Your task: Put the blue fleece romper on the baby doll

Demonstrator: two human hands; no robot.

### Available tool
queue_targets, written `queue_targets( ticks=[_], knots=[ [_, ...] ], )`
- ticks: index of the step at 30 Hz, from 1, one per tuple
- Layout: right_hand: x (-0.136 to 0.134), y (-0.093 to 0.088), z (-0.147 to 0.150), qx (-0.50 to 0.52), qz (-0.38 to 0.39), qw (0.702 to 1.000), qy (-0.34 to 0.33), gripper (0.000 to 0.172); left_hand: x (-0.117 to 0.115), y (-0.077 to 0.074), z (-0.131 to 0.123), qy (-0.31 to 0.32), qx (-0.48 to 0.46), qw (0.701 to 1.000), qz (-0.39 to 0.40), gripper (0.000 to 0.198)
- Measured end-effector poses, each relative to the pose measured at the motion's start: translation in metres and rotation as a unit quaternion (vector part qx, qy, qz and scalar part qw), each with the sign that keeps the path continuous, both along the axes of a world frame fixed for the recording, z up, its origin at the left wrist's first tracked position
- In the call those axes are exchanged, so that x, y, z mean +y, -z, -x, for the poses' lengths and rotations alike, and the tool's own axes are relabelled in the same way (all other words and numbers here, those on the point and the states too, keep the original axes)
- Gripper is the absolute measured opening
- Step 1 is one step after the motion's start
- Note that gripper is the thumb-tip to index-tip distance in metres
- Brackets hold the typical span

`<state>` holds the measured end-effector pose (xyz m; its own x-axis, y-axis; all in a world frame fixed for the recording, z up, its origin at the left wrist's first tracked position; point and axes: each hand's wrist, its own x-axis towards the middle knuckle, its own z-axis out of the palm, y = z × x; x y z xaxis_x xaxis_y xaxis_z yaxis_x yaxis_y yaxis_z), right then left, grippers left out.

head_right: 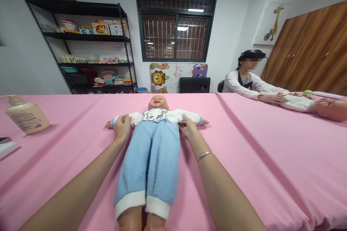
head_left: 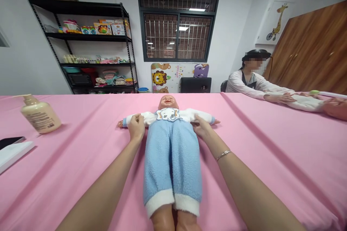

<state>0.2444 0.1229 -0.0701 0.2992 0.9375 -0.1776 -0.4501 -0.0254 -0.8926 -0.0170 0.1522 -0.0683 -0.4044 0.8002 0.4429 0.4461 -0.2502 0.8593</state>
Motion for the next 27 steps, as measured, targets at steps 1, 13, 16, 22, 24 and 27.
queue_targets(
  ticks=[1,13,16,22,24,27],
  knots=[
    [0.000,0.001,-0.004,-0.005,0.010,1.000,0.004,0.012,-0.002,-0.002,0.001,-0.010,0.008,1.000,0.007,0.023],
    [-0.030,-0.020,-0.016,-0.191,0.012,0.925,-0.327,0.037,-0.023,-0.015,-0.012,0.073,0.231,0.962,0.128,0.049],
    [-0.033,-0.020,-0.008,-0.154,-0.043,0.924,-0.348,0.034,-0.019,-0.012,-0.016,0.094,0.148,0.981,0.084,0.043],
    [-0.028,-0.017,-0.003,-0.224,-0.088,0.923,-0.301,0.037,-0.013,-0.010,-0.010,0.107,0.004,0.993,0.054,0.040],
    [-0.029,-0.018,-0.013,-0.284,-0.086,0.904,-0.309,0.038,-0.013,-0.009,-0.008,0.135,0.008,0.990,0.045,0.044],
    [-0.032,-0.020,-0.025,-0.316,-0.070,0.872,-0.367,0.038,-0.013,-0.009,-0.007,0.203,0.035,0.978,0.035,0.048]
  ],
)
